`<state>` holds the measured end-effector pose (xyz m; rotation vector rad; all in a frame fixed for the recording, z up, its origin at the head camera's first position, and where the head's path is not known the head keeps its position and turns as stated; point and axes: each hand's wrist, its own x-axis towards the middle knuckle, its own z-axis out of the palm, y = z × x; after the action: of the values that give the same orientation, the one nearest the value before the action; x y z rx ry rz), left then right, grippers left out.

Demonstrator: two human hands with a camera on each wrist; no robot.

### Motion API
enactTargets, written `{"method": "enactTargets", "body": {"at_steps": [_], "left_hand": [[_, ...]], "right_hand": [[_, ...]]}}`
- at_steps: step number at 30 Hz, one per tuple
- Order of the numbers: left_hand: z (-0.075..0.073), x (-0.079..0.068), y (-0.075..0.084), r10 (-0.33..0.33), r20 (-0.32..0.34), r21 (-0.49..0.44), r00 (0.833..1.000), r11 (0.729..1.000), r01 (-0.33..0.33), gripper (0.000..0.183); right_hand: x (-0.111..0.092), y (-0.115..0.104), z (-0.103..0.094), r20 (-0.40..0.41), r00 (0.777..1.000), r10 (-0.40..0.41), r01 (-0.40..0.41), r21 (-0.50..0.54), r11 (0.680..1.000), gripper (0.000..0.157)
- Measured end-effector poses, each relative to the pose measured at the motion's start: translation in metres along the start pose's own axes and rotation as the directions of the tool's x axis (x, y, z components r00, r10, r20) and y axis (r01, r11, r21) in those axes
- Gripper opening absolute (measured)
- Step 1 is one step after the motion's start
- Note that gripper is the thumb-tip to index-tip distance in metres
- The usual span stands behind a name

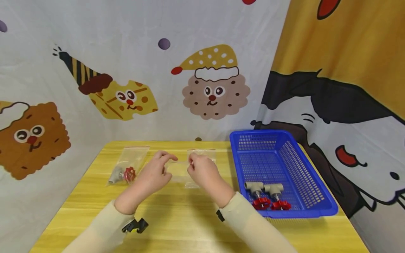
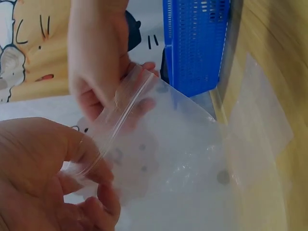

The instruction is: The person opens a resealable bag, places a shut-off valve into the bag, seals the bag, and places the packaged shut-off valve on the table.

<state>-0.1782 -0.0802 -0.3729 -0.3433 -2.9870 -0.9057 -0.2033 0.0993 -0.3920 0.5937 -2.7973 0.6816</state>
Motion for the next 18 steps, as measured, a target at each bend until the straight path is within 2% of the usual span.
{"method": "enactTargets", "body": {"at_steps": [5, 8, 13, 16, 18], "left_hand": [[0.001, 0.000, 0.005, 0.015, -0.047, 0.063, 0.999, 0.998, -0.012, 0.048], [-0.002, 0.000, 0.006, -0.004, -0.001, 0.076, 1.000, 0.997, 0.004, 0.052], [-0.010, -0.002, 0.004, -0.057, 0.127, 0.035, 0.990, 0.998, 0.053, 0.050], [-0.015, -0.003, 0.000, -0.027, 0.137, -0.044, 0.990, 0.998, 0.034, 0.043], [-0.016, -0.002, -0.005, 0.036, 0.101, -0.114, 0.994, 0.993, -0.024, 0.042]], "right_hand": [[0.001, -0.004, 0.002, -0.037, 0.997, -0.067, 0.067, -0.001, 0.998, 0.007], [0.002, -0.003, 0.003, -0.075, 0.994, -0.082, 0.079, -0.048, 0.996, 0.006], [0.002, 0.002, 0.003, -0.104, 0.990, -0.096, 0.083, -0.124, 0.989, 0.010], [0.002, 0.003, 0.003, -0.075, 0.994, -0.085, 0.079, -0.083, 0.993, 0.008], [0.003, 0.003, 0.001, -0.042, 0.998, -0.053, 0.052, -0.029, 0.998, 0.006]]}}
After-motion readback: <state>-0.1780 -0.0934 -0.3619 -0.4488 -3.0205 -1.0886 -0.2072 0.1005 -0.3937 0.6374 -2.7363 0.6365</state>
